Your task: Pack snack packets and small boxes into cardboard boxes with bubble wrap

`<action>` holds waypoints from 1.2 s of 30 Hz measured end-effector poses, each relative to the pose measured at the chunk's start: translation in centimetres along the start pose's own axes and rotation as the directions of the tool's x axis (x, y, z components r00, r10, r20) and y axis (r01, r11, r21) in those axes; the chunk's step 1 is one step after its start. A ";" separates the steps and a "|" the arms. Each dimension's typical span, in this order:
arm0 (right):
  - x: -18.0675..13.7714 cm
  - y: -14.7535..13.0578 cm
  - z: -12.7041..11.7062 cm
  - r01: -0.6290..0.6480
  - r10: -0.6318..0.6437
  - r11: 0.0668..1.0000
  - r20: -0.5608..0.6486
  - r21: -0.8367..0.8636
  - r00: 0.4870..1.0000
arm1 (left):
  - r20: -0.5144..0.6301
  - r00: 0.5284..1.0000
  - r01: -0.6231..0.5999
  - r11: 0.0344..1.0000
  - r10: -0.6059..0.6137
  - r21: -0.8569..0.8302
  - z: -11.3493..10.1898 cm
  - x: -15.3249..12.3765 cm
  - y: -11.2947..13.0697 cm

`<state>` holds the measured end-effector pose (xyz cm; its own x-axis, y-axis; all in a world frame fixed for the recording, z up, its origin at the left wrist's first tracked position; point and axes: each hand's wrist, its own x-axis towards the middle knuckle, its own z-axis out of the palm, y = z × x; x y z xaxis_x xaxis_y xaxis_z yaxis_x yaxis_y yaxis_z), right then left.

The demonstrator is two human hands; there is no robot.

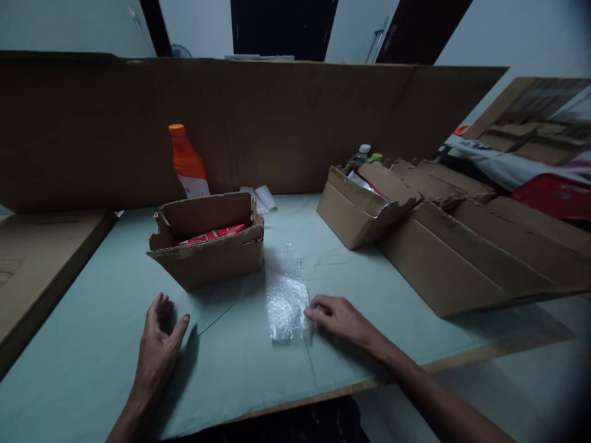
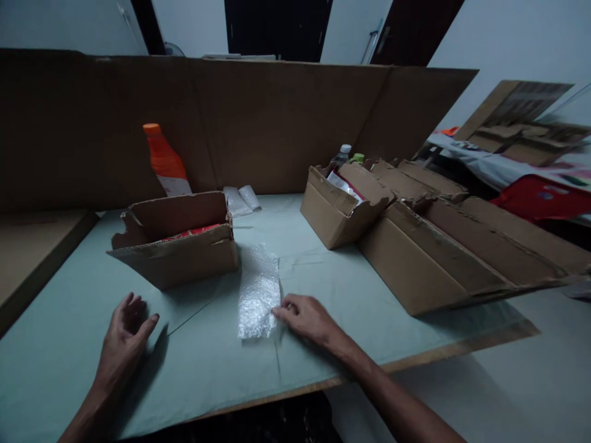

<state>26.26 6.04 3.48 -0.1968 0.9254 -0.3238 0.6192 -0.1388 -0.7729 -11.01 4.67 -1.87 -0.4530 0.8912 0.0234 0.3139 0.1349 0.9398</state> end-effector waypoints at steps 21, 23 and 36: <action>14.2 -7.7 -1.7 0.379 -0.487 0.864 -0.356 -0.332 0.797 | -0.034 0.999 -0.024 0.991 0.020 -0.129 5.9 9.1 3.7; 11.8 -5.0 -2.7 0.328 -0.447 0.886 -0.416 -0.327 0.792 | -0.028 0.999 0.030 0.986 -0.035 -0.162 5.2 6.8 3.1; 4.3 -3.3 4.8 0.404 -0.429 0.903 -0.266 -0.143 0.863 | 0.305 0.952 0.101 0.965 -0.023 -0.242 6.8 -9.3 0.9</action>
<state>19.71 8.80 1.95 -0.2331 0.9523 0.1969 0.5884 0.2993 -0.7511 -0.86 -0.54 -3.50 -0.1839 0.9775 -0.1038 0.0549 0.1156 0.9918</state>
